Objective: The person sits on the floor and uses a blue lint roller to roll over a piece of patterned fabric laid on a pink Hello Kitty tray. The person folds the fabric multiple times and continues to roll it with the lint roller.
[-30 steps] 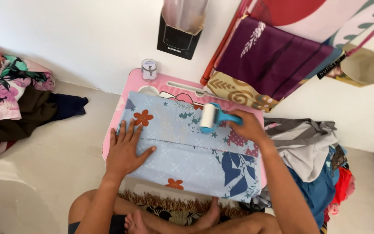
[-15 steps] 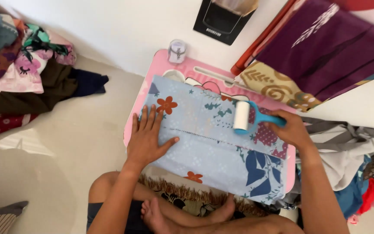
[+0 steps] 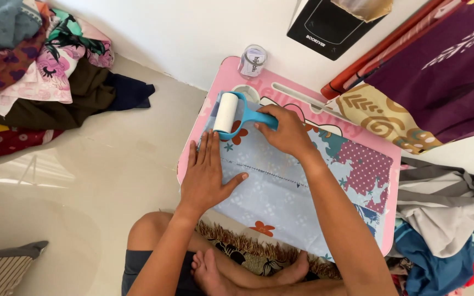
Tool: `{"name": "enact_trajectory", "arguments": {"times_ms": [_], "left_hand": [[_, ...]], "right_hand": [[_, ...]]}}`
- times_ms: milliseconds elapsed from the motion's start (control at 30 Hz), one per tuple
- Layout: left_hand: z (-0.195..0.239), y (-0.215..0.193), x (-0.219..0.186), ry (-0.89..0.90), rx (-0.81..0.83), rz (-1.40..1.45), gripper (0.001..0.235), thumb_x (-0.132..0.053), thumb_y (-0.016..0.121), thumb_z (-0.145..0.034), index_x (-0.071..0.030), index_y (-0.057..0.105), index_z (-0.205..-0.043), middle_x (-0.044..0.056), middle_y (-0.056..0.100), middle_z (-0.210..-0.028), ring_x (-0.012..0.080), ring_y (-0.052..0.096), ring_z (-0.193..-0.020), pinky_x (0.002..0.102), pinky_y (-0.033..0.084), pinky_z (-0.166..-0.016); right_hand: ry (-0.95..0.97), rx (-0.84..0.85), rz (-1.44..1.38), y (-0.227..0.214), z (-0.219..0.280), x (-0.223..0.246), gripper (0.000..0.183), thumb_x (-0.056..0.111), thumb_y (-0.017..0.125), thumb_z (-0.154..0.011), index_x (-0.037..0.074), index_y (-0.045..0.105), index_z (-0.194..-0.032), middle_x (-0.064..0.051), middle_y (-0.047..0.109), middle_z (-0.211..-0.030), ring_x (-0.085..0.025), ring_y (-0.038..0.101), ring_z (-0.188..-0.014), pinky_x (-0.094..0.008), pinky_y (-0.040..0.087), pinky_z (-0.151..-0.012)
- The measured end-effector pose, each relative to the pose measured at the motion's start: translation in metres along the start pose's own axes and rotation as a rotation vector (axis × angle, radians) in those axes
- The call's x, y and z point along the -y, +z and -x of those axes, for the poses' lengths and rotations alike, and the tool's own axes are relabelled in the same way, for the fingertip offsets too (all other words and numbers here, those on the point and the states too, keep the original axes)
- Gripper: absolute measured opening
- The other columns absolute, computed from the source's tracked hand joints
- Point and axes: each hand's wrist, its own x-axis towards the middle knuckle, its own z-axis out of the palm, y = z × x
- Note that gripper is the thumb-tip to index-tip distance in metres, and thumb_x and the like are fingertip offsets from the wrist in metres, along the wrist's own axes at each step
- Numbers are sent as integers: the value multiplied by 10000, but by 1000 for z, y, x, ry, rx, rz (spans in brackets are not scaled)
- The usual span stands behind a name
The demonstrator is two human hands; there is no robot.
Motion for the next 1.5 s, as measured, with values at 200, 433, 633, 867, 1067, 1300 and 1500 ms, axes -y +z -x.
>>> {"name": "enact_trajectory", "arguments": {"times_ms": [200, 433, 633, 867, 1067, 1300, 1500], "left_hand": [[1, -1, 0, 5, 27, 27, 1125, -776, 503, -915, 52, 168, -1598, 282, 210, -1656, 379, 160, -1561, 570, 18, -1272], [2, -1, -4, 26, 10, 9, 1106, -768, 507, -914, 72, 229, -1578, 314, 246, -1635, 407, 194, -1550, 580, 48, -1267], [3, 6, -3, 3, 4, -32, 1081, -764, 529, -898, 17, 252, -1592, 266, 242, -1657, 361, 184, -1564, 545, 34, -1279], [6, -13, -12, -52, -34, 205, 1028, -701, 561, -913, -16, 231, -1605, 230, 220, -1675, 323, 191, -1565, 496, 36, -1287], [5, -23, -7, -89, -42, 387, 958, -588, 559, -962, -12, 163, -1618, 244, 122, -1691, 328, 178, -1562, 462, 13, -1295], [2, -32, 0, -234, 38, 680, 941, -547, 507, -1005, -105, -13, -1653, 162, -79, -1717, 417, 37, -1559, 545, 77, -1278], [-2, -38, -1, -275, 118, 683, 881, -589, 396, -1037, -83, 29, -1657, 173, -56, -1721, 427, -38, -1561, 536, 12, -1273]], "right_hand": [[28, 37, 25, -40, 28, -26, 341, 188, 819, -837, 143, 756, -1169, -129, 760, -1086, -365, 698, -1094, -464, 537, -943], [186, -100, 152, -156, 138, -93, 325, 167, 815, -837, 61, 768, -1140, -244, 749, -1084, -457, 675, -1093, -529, 511, -921], [440, -154, 216, -226, 238, -180, 349, 221, 889, -780, 159, 795, -1110, -97, 780, -1133, -325, 705, -1113, -420, 519, -948], [396, -182, 106, -179, 215, -150, 325, 145, 866, -774, 110, 801, -1091, -174, 778, -976, -329, 723, -942, -428, 506, -819], [219, -132, 42, -83, 120, -74, 347, 191, 861, -794, 122, 777, -1124, -153, 773, -1030, -359, 720, -1040, -436, 537, -883], [177, -26, -79, 5, 36, -3, 336, 193, 838, -807, 210, 758, -1133, -42, 763, -976, -247, 728, -962, -376, 560, -841], [114, 22, -77, -15, 43, -7, 342, 147, 828, -804, 149, 757, -1139, -133, 764, -977, -313, 724, -995, -425, 556, -862]]}}
